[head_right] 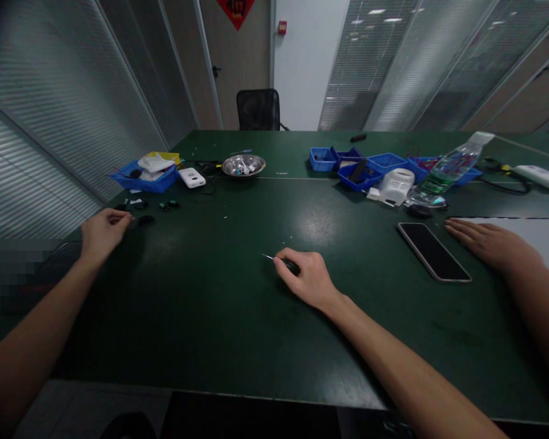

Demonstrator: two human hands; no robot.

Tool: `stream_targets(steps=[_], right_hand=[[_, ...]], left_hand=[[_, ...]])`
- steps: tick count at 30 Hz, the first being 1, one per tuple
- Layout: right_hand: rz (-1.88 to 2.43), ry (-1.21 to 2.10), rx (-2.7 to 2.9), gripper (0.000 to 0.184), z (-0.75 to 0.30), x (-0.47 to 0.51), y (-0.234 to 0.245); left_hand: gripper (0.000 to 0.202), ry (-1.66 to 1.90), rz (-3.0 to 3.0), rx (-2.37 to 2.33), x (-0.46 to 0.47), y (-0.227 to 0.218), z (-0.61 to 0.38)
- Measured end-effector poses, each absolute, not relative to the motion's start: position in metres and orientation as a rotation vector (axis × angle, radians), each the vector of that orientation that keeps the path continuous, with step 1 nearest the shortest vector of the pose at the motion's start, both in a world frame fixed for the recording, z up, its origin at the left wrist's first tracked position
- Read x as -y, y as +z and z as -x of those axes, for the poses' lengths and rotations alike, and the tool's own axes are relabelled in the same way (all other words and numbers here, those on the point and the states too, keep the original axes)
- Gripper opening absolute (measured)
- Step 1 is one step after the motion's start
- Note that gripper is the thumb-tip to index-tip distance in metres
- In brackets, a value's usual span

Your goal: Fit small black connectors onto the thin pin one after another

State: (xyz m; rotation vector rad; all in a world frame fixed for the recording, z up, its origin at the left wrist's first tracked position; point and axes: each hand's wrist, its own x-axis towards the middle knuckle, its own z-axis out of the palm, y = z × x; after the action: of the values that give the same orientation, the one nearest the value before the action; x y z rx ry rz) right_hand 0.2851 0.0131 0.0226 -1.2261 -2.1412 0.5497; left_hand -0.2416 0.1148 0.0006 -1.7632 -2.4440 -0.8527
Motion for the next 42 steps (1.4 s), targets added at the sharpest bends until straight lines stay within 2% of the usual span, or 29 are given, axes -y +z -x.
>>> stream_targets(steps=[3, 6, 14, 23, 34, 42], right_hand=[[1.229, 0.559, 2.142, 0.031, -0.285, -0.013, 0.024], [1.229, 0.570, 2.148, 0.031, -0.284, -0.013, 0.024], [1.236, 0.570, 2.151, 0.030, -0.283, -0.014, 0.023], [1.240, 0.563, 2.160, 0.030, -0.284, -0.014, 0.021], [1.231, 0.551, 2.156, 0.029, -0.284, -0.014, 0.019], [1.223, 0.561, 2.156, 0.029, -0.284, -0.013, 0.020]], left_hand=[[0.036, -1.063, 1.795, 2.388, -0.115, -0.001, 0.229], [0.037, -1.122, 1.815, 2.360, -0.115, -0.003, 0.217], [0.033, -0.888, 1.848, 2.250, -0.110, 0.001, 0.201], [0.028, -0.926, 1.739, 2.284, -0.120, -0.007, 0.213], [0.035, -1.141, 1.791, 2.406, -0.127, -0.018, 0.230], [0.038, -1.500, 1.749, 2.518, -0.131, -0.022, 0.235]])
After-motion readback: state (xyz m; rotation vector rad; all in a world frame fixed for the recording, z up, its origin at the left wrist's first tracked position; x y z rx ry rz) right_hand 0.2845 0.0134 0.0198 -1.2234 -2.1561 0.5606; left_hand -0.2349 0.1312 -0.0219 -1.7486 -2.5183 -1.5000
